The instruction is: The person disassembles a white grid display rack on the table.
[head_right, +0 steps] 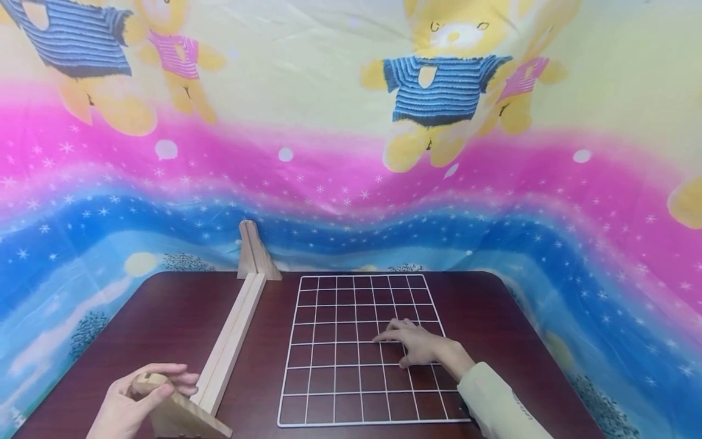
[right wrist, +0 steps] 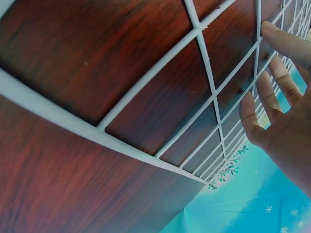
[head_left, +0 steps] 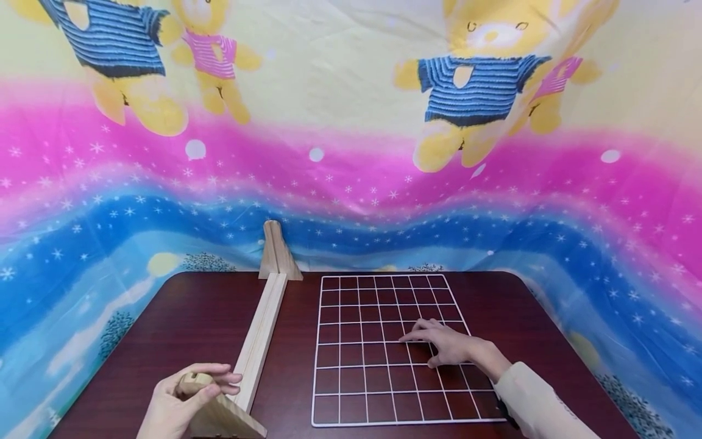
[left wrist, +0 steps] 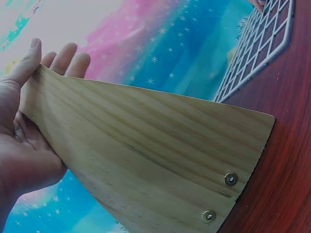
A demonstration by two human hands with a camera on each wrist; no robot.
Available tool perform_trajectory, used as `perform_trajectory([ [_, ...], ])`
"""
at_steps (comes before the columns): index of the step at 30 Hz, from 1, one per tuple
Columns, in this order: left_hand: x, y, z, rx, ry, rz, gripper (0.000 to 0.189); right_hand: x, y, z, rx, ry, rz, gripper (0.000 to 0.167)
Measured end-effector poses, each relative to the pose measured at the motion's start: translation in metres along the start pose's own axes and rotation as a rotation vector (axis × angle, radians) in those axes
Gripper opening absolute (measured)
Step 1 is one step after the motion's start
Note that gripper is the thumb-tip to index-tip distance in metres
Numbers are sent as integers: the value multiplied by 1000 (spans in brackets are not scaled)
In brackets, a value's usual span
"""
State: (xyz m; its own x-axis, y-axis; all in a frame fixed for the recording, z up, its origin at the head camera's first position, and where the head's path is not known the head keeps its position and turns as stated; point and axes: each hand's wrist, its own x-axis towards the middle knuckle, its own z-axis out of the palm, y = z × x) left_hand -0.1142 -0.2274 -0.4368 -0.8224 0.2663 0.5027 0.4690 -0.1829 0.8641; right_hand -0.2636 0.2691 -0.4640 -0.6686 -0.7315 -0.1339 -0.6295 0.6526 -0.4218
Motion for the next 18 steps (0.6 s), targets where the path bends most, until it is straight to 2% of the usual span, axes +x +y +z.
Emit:
perform_trajectory([
  [3, -1, 2, 1, 42, 4, -3, 34, -1, -4, 1, -11, 11, 11, 67],
  [7, -2, 7, 5, 121, 48, -23, 39, 0, -15, 4, -19, 32, 46, 64],
  [11, -2, 13, 12, 185, 128, -110, 44, -2, -25, 7, 7, 64, 97, 56],
  [14, -1, 17, 18, 265, 217, -179, 45, -6, -28, 6, 24, 81, 115, 51],
  [18, 1, 20, 22, 395, 283, -195, 44, -10, -27, 3, 69, 74, 106, 47],
])
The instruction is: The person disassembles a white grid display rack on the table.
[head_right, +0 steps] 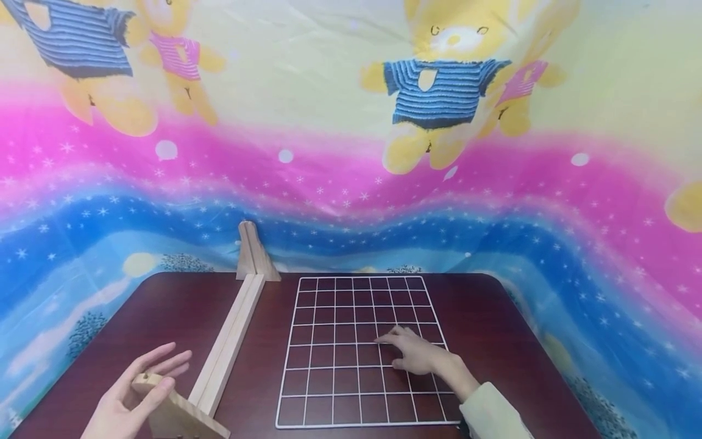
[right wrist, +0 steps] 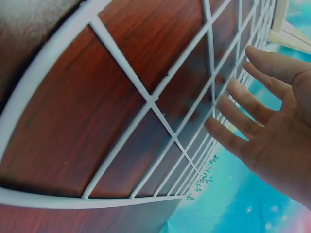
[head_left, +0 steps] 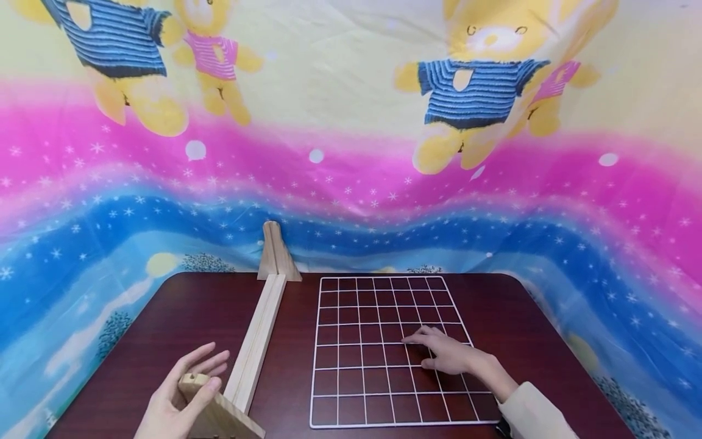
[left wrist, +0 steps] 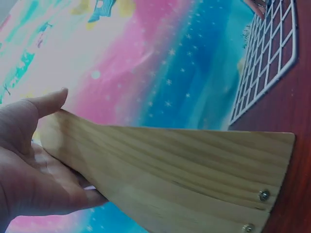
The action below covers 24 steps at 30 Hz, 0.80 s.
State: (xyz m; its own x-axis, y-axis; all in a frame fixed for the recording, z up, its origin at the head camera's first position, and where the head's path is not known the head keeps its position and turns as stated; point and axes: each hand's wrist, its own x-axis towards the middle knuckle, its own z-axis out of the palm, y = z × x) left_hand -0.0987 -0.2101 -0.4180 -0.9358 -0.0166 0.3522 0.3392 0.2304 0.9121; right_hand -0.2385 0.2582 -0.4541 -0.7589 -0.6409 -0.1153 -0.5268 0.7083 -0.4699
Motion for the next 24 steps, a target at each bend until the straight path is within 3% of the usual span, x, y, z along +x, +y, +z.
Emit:
perform_trajectory([
  [6, 3, 7, -6, 153, 70, 53, 35, -10, 1, -4, 71, -28, -1, 45],
  [10, 6, 10, -7, 251, 101, 42, 38, -18, -1, 0, 94, 1, 34, 44],
  [19, 16, 39, 3, 423, 26, -137, 67, -27, -10, 4, 41, 295, 163, 38],
  [21, 18, 44, 7, 458, 34, -131, 74, -25, -13, 5, 29, 324, 205, 37],
  [24, 20, 49, 15, 540, 63, -48, 76, -25, -17, 6, 3, 341, 255, 37],
])
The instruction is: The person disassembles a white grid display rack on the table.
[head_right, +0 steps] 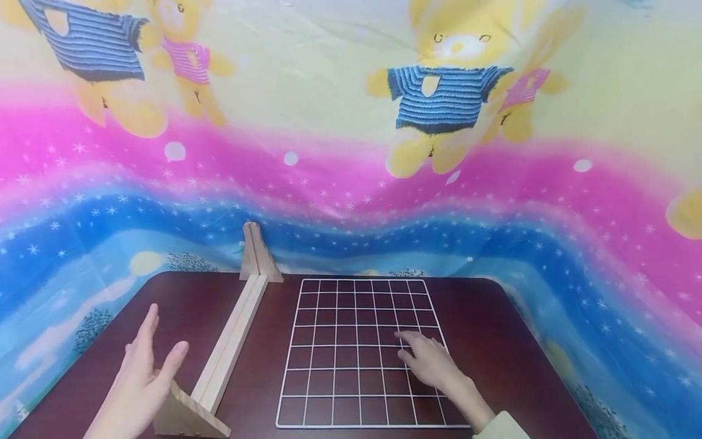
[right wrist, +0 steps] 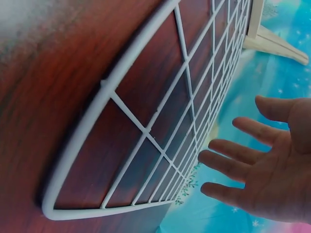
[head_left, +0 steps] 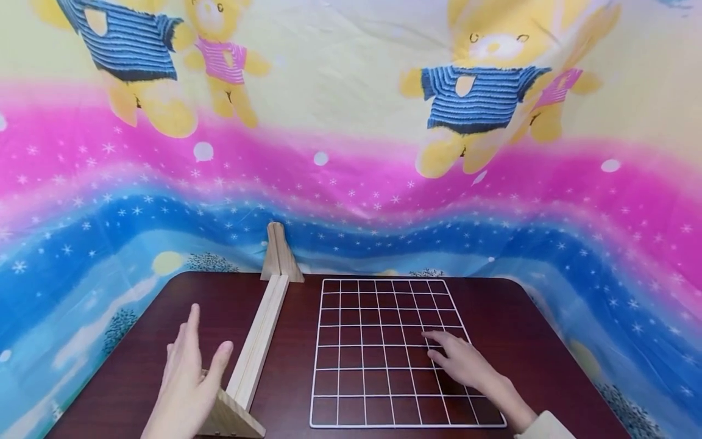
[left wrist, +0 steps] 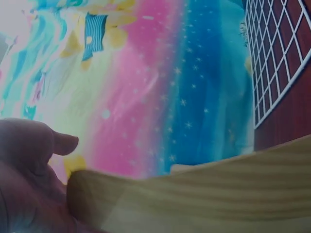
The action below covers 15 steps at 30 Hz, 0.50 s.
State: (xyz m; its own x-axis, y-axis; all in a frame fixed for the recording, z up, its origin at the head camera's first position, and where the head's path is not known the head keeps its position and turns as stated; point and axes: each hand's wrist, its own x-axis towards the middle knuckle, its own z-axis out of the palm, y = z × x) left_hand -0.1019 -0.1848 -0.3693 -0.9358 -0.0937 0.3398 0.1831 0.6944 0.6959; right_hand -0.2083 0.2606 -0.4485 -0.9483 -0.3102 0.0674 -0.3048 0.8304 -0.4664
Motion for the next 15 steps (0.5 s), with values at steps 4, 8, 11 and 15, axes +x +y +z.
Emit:
perform_trajectory([
  [4, 4, 13, 10, 149, 106, 140, 70, -4, -2, 0, -19, 37, 5, 39],
  [8, 5, 26, 21, 256, 158, 204, 69, -5, -4, 3, -59, 85, -5, 45],
  [11, 3, 35, 32, 301, 189, 248, 68, -5, -8, 7, -107, 113, -7, 51],
  [15, 3, 43, 52, 318, 214, 300, 66, -2, -17, 10, -156, 125, -2, 58],
])
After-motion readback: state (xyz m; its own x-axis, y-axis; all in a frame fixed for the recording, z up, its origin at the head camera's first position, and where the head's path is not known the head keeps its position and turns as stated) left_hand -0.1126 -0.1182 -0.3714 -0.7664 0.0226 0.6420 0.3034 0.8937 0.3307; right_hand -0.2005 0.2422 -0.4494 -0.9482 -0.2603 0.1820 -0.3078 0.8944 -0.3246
